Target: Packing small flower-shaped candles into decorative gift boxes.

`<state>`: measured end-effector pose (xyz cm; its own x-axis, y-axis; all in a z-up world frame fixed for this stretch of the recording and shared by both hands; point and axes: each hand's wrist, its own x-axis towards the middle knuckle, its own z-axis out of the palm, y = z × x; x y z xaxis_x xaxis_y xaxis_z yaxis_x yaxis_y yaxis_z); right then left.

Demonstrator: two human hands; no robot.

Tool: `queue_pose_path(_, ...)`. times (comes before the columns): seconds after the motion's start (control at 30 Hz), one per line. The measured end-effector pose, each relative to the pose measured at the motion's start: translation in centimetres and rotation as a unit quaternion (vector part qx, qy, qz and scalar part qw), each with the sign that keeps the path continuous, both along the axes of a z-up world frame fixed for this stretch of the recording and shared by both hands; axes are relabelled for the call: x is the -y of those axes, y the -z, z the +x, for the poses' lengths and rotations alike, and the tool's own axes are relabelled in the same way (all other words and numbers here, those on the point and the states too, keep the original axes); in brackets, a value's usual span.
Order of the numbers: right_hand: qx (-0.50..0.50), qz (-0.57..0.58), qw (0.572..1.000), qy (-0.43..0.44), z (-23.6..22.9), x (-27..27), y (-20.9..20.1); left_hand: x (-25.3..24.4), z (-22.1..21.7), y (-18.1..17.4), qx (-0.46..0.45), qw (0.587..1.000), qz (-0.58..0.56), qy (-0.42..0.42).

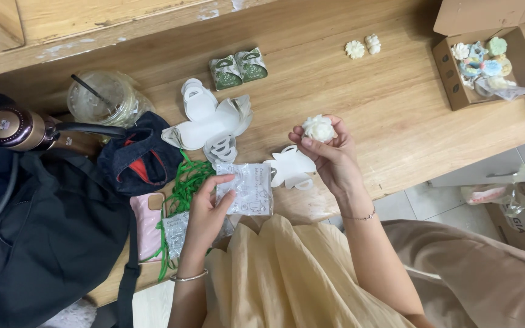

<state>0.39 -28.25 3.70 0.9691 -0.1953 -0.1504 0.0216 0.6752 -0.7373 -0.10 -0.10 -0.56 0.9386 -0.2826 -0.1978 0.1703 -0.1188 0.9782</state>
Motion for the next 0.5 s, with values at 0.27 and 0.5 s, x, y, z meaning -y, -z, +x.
queue_pose_path(0.27, 0.021, -0.027, 0.999, -0.039, 0.2, 0.0, -0.1, 0.2, 0.4, -0.8, -0.006, 1.000, 0.030, 0.001)
queue_pose_path(0.5, 0.061, 0.259, 0.963, -0.046, 0.1, -0.1, -2.1, 0.3, 0.3, -0.7, 0.000, 1.000, 0.026, 0.008)
